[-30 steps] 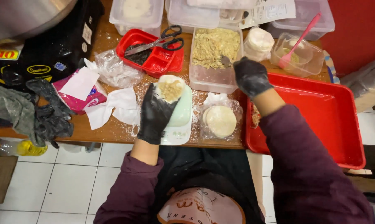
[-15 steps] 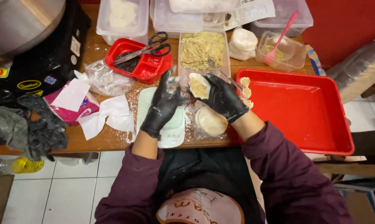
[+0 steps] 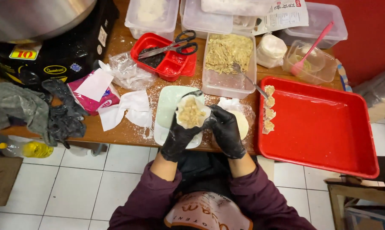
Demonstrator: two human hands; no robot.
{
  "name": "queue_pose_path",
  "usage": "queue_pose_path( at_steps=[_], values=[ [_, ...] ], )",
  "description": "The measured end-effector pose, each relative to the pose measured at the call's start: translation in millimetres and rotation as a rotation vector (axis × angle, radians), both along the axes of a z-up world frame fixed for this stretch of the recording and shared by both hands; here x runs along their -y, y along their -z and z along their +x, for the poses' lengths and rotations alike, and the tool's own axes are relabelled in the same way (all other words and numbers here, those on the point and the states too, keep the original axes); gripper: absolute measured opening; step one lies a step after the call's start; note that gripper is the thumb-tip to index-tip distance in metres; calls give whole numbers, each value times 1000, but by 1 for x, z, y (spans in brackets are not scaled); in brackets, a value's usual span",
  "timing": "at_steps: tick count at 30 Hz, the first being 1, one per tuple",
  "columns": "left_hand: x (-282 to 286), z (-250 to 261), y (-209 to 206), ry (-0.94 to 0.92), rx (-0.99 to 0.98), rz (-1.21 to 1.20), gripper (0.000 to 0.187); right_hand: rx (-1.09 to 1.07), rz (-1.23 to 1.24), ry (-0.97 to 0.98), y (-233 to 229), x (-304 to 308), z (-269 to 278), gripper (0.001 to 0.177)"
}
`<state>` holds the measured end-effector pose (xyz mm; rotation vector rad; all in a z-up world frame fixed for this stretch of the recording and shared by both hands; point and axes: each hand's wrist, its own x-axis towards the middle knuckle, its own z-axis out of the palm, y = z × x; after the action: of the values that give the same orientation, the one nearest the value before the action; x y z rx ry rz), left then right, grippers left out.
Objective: The person is preparing dumplings by placing filling on wrappers and folding them into shape.
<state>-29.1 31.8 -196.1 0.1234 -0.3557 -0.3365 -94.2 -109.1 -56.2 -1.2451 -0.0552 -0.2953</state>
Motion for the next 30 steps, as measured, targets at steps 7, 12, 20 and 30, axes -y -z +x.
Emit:
queue_pose_path(
  at_steps=[7, 12, 20, 30],
  values=[
    [-8, -34, -62, -30, 119, 120, 24, 169, -158, -76, -30, 17, -6, 28],
    [-14, -37, -113, -76, 227, 247, 29, 145, -259, -141, -90, 17, -20, 35],
    [-2, -49, -196, -120, 349, 419, 38, 279, -397, -136, -84, 32, -8, 13],
    [19, -16, -188, -292, 295, 873, 107, 368, -508, -143, -87, 42, -3, 11]
  ],
)
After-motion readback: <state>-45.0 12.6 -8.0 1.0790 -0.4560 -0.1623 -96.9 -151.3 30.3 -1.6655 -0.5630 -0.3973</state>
